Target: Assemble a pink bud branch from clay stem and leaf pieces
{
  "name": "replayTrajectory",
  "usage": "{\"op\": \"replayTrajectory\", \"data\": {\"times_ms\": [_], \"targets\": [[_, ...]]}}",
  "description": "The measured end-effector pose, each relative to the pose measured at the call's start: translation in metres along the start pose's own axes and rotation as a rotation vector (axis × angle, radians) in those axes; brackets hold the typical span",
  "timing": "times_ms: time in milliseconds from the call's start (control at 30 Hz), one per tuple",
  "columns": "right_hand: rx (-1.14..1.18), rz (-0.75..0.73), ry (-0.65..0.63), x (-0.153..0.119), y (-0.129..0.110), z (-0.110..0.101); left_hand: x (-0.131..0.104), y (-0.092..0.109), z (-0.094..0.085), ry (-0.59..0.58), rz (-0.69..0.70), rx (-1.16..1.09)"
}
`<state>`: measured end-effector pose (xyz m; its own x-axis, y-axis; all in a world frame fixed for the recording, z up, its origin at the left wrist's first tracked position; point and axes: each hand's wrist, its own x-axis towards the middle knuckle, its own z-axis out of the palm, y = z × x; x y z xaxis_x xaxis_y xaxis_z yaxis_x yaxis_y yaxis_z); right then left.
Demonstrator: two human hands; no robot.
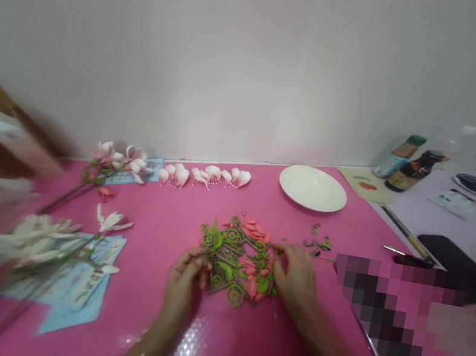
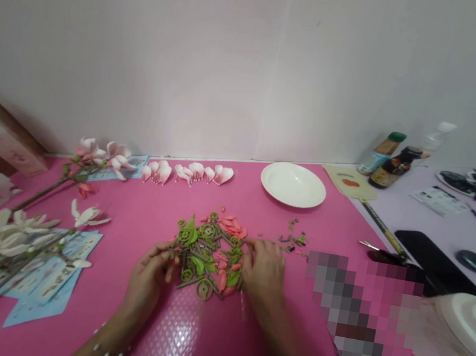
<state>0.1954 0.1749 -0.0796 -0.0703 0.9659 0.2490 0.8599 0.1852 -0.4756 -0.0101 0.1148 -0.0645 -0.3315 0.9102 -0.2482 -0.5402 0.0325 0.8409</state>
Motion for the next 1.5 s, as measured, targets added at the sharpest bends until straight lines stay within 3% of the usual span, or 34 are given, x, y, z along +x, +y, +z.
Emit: {"op": "replayTrajectory", "data": {"times_ms": [267, 600, 800, 1233, 1500], "targets": [[0.017, -0.092, -0.008, -0.002, -0.002, 0.01, 0.0, 0.002, 0.002, 0.03, 0.027, -0.006], [0.16, -0.296, 0.013, -0.004, -0.014, 0.007, 0.003, 0.003, 0.001, 0.06, 0.056, 0.006], [0.109, -0.423, -0.084, -0.014, -0.03, 0.014, 0.003, 0.002, 0.001, 0.064, 0.063, 0.015], [0.055, -0.33, -0.112, -0.014, -0.033, 0.025, 0.005, -0.005, -0.002, 0.047, 0.033, 0.026], [0.148, -0.269, -0.129, -0.016, -0.03, 0.03, 0.005, -0.009, -0.006, 0.054, 0.007, 0.022]]}}
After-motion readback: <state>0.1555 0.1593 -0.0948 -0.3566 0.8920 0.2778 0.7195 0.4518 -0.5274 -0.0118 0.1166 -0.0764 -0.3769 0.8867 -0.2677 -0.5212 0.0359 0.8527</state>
